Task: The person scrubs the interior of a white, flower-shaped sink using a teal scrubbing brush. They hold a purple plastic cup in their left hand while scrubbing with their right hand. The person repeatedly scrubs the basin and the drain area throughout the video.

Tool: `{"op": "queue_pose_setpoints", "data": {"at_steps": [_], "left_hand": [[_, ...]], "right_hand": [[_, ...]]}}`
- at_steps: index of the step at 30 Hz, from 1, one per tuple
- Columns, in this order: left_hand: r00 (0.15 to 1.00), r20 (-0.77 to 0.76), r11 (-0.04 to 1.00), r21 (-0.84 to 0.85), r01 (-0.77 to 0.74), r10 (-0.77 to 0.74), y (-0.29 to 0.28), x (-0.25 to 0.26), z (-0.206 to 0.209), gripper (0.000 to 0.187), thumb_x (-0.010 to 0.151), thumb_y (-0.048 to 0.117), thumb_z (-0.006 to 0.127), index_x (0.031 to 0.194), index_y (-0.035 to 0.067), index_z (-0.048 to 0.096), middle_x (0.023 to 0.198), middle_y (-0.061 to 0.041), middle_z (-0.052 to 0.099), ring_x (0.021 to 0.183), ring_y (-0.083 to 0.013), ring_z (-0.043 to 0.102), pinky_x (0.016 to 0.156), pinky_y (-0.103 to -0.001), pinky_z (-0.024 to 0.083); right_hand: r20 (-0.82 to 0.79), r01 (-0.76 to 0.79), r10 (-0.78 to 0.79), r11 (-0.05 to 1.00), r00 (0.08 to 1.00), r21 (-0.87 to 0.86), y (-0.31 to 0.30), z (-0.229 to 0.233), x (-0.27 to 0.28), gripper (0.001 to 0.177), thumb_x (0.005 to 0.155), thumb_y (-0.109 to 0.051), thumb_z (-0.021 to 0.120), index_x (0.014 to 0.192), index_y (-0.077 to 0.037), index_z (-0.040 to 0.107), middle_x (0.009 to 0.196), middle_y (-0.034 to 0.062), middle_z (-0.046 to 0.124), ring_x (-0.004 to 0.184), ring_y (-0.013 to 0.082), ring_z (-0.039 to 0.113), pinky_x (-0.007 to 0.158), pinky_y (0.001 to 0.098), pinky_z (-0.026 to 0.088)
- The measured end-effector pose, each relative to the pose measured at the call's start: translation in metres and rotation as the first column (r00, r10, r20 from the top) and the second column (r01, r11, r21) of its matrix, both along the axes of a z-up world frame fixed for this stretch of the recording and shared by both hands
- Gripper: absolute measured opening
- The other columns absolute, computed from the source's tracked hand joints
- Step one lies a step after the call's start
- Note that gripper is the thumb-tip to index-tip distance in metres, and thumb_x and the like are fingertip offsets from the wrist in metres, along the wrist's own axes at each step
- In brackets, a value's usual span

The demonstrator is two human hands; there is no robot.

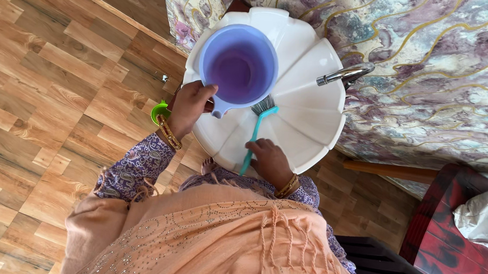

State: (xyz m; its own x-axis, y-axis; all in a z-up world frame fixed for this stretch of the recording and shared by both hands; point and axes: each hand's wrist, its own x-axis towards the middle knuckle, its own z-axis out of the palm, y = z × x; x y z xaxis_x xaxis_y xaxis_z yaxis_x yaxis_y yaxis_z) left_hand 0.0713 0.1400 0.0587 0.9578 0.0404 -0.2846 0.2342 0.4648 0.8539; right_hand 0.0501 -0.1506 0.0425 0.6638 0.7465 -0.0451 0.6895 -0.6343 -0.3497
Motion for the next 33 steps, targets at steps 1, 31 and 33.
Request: {"op": "queue_pose_setpoints", "data": {"at_steps": [1, 31, 33], "left_hand": [[0.999, -0.017, 0.995, 0.091, -0.027, 0.028, -0.002, 0.000, -0.001, 0.027, 0.095, 0.027, 0.061, 0.098, 0.001, 0.069, 0.078, -0.003, 0.073, 0.065, -0.0126, 0.072, 0.062, -0.026, 0.060], [0.947, 0.287, 0.714, 0.632, -0.300, 0.144, -0.041, -0.006, -0.054, 0.038, 0.106, 0.029, 0.060, 0.081, 0.000, 0.062, 0.060, -0.009, 0.061, 0.051, -0.0224, 0.061, 0.050, -0.038, 0.046], [0.950, 0.282, 0.725, 0.625, -0.290, 0.137, -0.041, -0.006, -0.053, 0.039, 0.106, 0.030, 0.060, 0.080, 0.001, 0.062, 0.059, -0.008, 0.061, 0.051, -0.0220, 0.061, 0.051, -0.037, 0.047]], "right_hand": [[0.029, 0.054, -0.054, 0.998, 0.998, 0.010, -0.002, -0.001, 0.004, 0.036, 0.082, -0.027, 0.079, 0.113, -0.012, 0.068, 0.101, 0.0092, 0.071, 0.087, 0.0268, 0.070, 0.073, 0.0405, 0.060], [-0.345, 0.418, -0.280, 0.796, 0.896, 0.437, -0.100, 0.038, -0.047, 0.025, 0.094, 0.003, 0.062, 0.116, -0.001, 0.073, 0.120, 0.0180, 0.074, 0.100, 0.0248, 0.076, 0.073, 0.0303, 0.062], [0.023, 0.516, -0.526, 0.840, 0.850, 0.169, -0.102, 0.049, -0.042, 0.026, 0.094, 0.002, 0.064, 0.119, 0.000, 0.071, 0.120, 0.0183, 0.073, 0.093, 0.0251, 0.076, 0.068, 0.0287, 0.062]]}}
